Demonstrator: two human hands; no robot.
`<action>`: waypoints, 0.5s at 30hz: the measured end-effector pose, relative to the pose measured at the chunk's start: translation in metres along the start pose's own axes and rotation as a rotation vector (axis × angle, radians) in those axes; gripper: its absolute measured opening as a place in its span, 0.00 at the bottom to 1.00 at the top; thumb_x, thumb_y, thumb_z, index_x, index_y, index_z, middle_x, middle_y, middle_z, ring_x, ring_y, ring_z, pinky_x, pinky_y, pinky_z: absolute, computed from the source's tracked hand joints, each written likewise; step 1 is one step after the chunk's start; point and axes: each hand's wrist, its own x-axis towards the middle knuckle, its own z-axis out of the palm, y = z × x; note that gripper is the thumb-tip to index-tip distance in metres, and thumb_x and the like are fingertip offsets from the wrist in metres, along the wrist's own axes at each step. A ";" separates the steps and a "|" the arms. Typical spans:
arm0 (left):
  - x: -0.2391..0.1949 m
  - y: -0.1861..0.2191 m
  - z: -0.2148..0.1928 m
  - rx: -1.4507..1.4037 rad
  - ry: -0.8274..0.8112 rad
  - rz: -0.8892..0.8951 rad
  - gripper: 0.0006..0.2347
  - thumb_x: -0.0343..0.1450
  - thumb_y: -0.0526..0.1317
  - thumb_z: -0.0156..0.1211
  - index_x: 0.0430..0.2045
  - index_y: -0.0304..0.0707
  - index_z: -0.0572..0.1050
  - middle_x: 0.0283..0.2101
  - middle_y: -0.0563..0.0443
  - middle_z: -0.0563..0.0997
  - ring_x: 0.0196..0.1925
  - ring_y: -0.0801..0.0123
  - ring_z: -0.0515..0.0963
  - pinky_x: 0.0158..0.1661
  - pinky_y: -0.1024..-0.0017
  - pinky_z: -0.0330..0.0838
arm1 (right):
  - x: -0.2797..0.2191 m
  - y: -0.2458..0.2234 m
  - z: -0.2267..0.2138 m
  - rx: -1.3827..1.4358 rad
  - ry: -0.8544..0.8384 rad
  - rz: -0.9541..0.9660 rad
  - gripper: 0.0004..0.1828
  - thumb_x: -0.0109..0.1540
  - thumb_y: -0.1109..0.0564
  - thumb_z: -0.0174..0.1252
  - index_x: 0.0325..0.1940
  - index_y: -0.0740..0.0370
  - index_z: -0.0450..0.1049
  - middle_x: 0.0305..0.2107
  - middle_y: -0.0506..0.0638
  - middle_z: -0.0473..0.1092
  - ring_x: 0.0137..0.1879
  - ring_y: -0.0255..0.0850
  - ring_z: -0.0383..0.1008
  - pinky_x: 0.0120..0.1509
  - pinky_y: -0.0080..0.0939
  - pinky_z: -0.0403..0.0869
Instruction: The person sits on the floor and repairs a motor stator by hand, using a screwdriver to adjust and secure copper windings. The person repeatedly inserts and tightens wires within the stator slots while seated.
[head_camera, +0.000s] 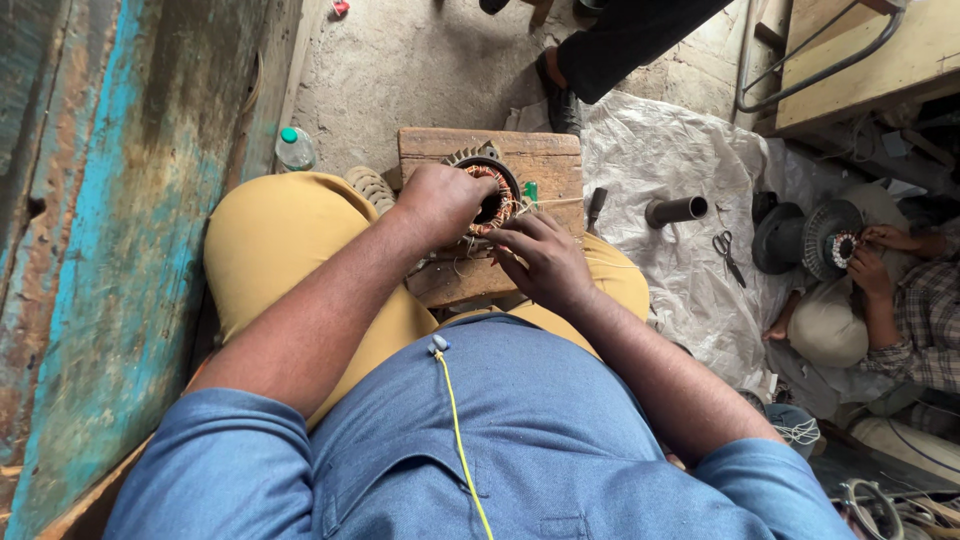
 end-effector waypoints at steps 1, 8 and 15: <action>0.000 -0.001 0.001 0.009 0.001 0.004 0.15 0.68 0.43 0.64 0.48 0.51 0.76 0.36 0.49 0.85 0.40 0.60 0.86 0.38 0.59 0.79 | 0.003 0.000 0.000 -0.013 -0.023 0.003 0.13 0.64 0.57 0.64 0.53 0.52 0.80 0.41 0.50 0.73 0.49 0.48 0.74 0.53 0.48 0.75; -0.001 -0.002 0.001 -0.007 -0.005 0.020 0.13 0.68 0.44 0.65 0.47 0.50 0.77 0.36 0.49 0.85 0.40 0.61 0.86 0.40 0.60 0.79 | 0.013 0.000 0.000 -0.107 -0.109 -0.090 0.16 0.62 0.57 0.64 0.54 0.52 0.78 0.44 0.48 0.73 0.53 0.48 0.72 0.57 0.48 0.74; 0.001 -0.004 0.002 -0.031 0.008 0.036 0.13 0.67 0.44 0.66 0.45 0.49 0.77 0.37 0.48 0.85 0.41 0.60 0.86 0.40 0.59 0.79 | 0.013 0.001 0.002 -0.112 -0.128 -0.049 0.15 0.62 0.56 0.64 0.53 0.52 0.78 0.44 0.48 0.73 0.53 0.48 0.72 0.57 0.49 0.74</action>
